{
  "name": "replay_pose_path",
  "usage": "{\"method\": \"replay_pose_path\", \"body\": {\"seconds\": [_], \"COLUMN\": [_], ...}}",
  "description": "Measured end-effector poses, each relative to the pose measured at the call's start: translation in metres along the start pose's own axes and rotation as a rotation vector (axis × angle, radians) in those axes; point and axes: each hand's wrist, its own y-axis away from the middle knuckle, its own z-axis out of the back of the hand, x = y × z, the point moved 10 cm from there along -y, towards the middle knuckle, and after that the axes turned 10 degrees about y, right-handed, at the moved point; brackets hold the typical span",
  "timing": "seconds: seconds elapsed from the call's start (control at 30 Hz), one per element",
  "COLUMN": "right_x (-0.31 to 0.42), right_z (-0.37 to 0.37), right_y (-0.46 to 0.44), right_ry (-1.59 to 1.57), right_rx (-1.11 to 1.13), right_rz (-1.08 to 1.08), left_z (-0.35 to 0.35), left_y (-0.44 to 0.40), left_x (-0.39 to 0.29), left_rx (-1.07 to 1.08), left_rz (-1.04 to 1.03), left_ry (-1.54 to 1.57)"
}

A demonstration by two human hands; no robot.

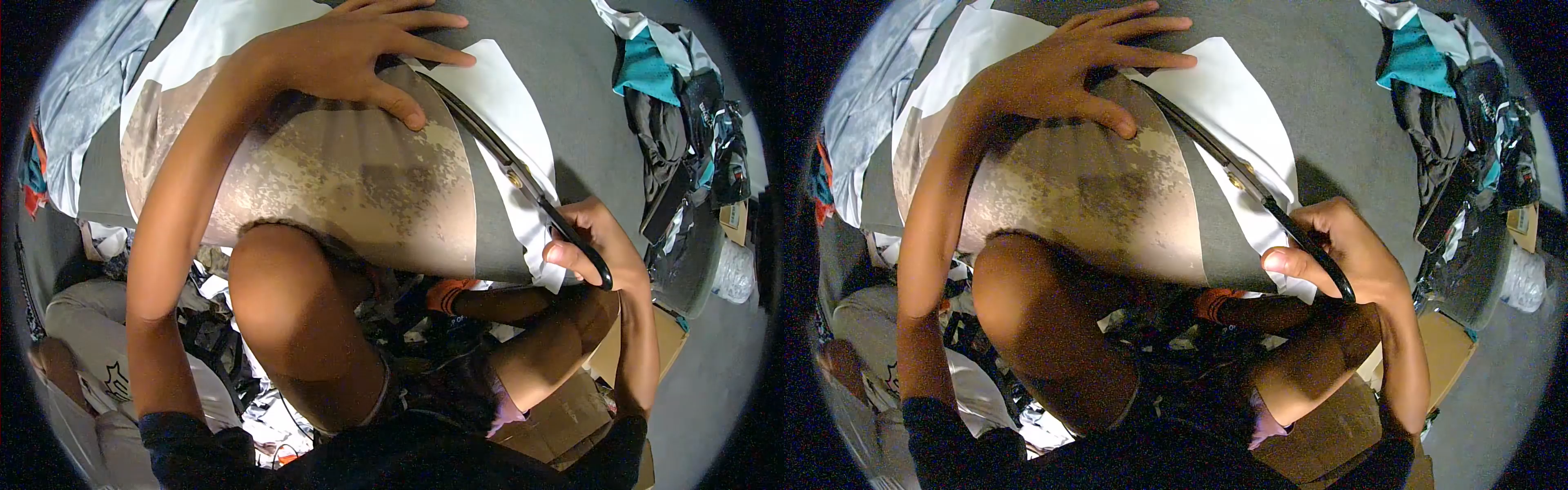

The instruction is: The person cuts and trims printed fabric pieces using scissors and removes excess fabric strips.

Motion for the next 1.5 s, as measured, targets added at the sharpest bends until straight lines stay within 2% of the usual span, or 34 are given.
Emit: {"method": "replay_pose_path", "body": {"seconds": [0.33,0.47,0.53,0.63,0.67,0.73,1.0,1.13,1.2,1.5], "right_x": [0.001,-0.013,-0.026,-0.030,-0.030,-0.033,-0.015,-0.009,-0.008,-0.005], "right_z": [-0.001,-0.003,-0.006,-0.004,-0.004,-0.004,0.002,0.004,0.004,0.005], "right_y": [0.000,0.008,0.014,0.015,0.014,0.012,-0.004,-0.007,-0.008,-0.009], "right_ry": [-0.014,-0.028,-0.060,-0.081,-0.081,-0.076,-0.055,-0.026,-0.019,-0.003], "right_rx": [0.036,0.054,0.105,0.104,0.102,0.077,0.078,0.077,0.081,0.080], "right_rz": [-0.014,0.021,-0.032,-0.011,-0.013,-0.061,-0.051,-0.042,-0.031,0.026], "left_z": [0.002,0.000,0.000,0.011,0.015,0.022,0.025,0.026,0.028,0.022], "left_y": [0.001,-0.001,0.000,0.004,0.004,0.004,0.005,0.006,0.006,0.007], "left_x": [-0.002,0.003,0.004,-0.003,0.004,0.007,-0.003,-0.004,-0.001,0.001], "left_rx": [-0.006,0.025,0.041,-0.085,-0.148,-0.211,-0.157,-0.189,-0.191,-0.147], "left_rz": [-0.012,0.037,0.060,-0.010,-0.051,-0.093,-0.146,-0.185,-0.144,-0.144], "left_ry": [0.016,0.021,0.007,0.093,0.315,0.537,0.325,0.317,0.455,0.377]}}
